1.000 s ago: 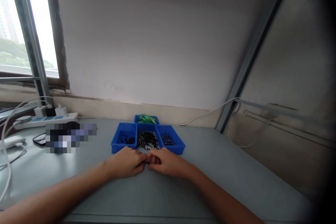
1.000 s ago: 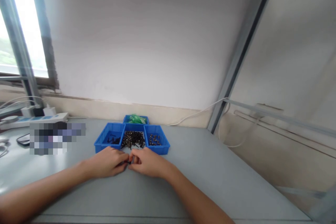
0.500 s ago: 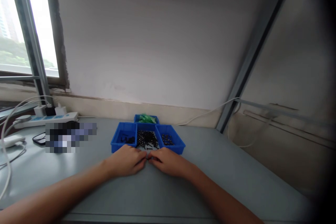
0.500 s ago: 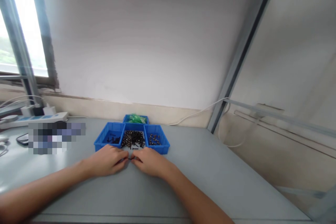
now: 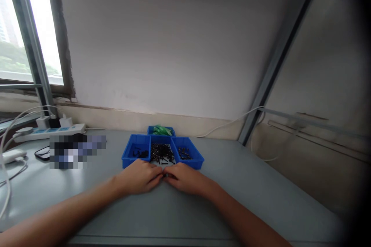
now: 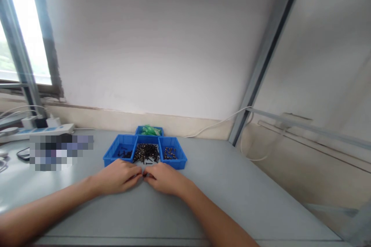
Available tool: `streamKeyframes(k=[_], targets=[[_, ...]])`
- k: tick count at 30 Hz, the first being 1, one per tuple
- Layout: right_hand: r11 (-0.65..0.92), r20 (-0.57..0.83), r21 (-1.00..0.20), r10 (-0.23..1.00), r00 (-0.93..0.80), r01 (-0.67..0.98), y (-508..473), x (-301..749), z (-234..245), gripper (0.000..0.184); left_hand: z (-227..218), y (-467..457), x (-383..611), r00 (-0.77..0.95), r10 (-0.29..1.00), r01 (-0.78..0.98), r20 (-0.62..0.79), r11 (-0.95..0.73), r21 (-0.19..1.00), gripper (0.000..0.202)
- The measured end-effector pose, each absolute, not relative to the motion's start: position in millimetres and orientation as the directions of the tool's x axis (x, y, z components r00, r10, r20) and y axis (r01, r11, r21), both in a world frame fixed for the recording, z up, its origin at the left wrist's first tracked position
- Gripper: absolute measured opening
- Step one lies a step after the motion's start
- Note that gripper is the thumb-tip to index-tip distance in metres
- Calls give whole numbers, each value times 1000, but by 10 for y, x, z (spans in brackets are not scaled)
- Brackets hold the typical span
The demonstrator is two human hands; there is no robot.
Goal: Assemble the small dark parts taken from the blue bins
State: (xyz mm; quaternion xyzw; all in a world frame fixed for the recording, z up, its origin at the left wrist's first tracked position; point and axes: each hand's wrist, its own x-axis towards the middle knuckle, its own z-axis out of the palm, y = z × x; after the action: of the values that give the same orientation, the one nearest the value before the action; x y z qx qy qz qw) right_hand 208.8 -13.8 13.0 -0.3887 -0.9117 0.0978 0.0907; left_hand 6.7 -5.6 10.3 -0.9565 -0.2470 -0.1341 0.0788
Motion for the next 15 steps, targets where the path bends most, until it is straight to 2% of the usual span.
streamKeyframes(k=[6, 15], targets=[[645, 120, -242, 761, -637, 725, -137, 2118, 175, 21, 71, -39, 61, 823, 505, 543, 262, -834, -100, 23], [633, 136, -238, 773, -620, 736, -151, 2103, 178, 21, 49, -39, 68, 832, 496, 533, 250, -839, -107, 20]])
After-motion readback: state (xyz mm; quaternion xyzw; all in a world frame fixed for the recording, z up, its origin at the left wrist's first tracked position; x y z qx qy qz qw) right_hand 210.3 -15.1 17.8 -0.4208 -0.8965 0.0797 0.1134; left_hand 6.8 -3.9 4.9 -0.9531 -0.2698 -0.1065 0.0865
